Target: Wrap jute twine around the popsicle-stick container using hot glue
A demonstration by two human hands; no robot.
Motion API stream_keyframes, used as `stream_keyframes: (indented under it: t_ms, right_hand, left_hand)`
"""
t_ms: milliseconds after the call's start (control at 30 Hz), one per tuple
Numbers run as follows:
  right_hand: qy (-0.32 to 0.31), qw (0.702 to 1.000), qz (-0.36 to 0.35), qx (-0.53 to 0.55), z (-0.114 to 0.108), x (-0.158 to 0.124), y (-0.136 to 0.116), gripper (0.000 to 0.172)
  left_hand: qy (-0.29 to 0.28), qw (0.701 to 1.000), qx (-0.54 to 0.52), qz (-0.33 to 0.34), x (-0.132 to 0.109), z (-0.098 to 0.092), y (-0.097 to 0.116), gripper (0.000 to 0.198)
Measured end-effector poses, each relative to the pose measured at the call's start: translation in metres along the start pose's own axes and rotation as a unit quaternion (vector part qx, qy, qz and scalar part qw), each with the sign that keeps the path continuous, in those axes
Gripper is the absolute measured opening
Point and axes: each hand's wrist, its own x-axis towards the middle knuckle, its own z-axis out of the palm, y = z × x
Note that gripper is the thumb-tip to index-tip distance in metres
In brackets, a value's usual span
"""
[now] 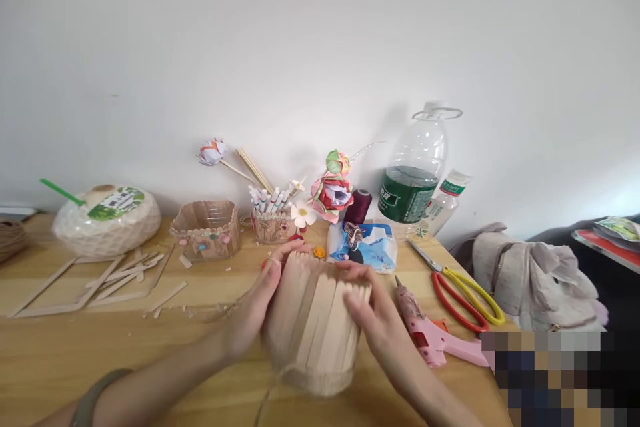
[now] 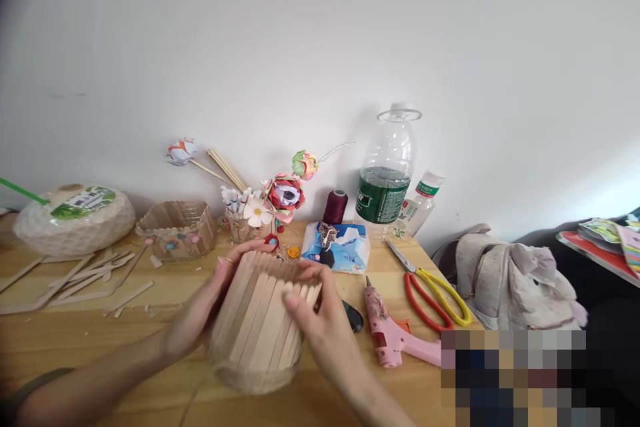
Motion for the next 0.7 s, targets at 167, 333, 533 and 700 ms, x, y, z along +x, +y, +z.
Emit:
stream_keyframes:
  t_ms: [167,333,533,700]
  right_hand:
    - [0.005,0.993,0.112,0.025,0.008,0.033,-0.02,0.039]
    - [0.053,0.993,0.107,0.0,0.009,0.043,-0.001,0.045]
    - [0.064,0.997,0.043,-0.005,0.003,0.033,0.005,0.048]
    - [0.084,0.995,0.015,0.051,0.006,0.027,0.015,0.052]
  left_hand:
    - [0.011,0.994,-0.106,-0.034,0.009,-0.007,0.003,0.066]
    - [-0.016,0.989,-0.109,-0.096,0.01,-0.009,-0.002,0.092]
    - [-0.012,0.993,-0.075,-0.09,0.008,-0.003,-0.003,0.124]
    - [0.075,0.986,-0.132,-0.073,0.003,0.006,0.0,0.114]
